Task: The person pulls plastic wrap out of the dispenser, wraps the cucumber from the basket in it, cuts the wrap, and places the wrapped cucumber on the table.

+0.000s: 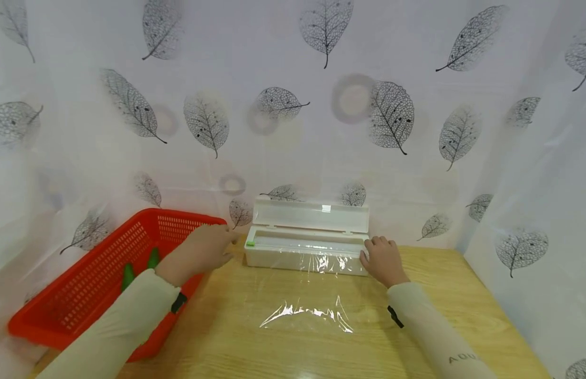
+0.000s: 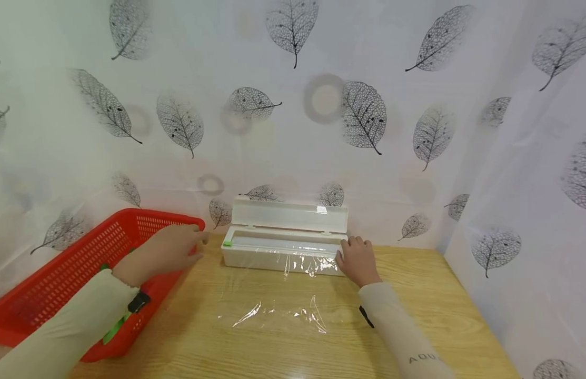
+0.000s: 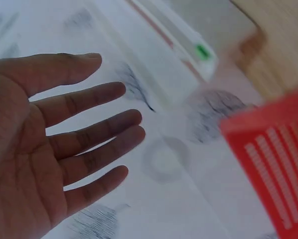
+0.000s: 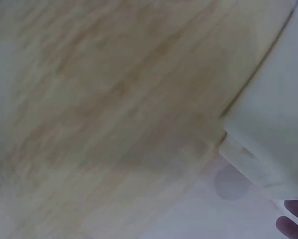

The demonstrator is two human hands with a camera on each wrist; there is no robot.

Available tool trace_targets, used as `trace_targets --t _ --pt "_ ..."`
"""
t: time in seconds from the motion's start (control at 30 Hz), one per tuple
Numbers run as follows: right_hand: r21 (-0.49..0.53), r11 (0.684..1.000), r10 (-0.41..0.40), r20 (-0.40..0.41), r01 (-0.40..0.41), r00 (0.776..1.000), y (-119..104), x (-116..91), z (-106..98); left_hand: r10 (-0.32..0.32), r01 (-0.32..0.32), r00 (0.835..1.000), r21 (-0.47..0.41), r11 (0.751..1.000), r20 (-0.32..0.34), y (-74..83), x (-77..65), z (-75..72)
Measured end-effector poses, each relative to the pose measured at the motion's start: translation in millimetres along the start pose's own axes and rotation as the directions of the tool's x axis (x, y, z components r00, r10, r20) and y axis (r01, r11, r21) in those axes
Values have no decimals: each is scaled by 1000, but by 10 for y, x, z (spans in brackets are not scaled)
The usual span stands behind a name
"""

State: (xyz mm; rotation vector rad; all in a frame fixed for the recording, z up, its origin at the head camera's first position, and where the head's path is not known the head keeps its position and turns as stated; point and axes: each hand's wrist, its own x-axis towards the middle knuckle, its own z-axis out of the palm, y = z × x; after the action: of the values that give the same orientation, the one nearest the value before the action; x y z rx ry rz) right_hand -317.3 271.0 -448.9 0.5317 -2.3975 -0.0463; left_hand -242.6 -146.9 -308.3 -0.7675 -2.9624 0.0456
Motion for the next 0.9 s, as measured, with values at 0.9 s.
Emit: trace_targets --t 0.9 --pt "-11 999 45 0 -45 999 23 -74 -10 -473 515 852 -187 837 226 -1416 -232 958"
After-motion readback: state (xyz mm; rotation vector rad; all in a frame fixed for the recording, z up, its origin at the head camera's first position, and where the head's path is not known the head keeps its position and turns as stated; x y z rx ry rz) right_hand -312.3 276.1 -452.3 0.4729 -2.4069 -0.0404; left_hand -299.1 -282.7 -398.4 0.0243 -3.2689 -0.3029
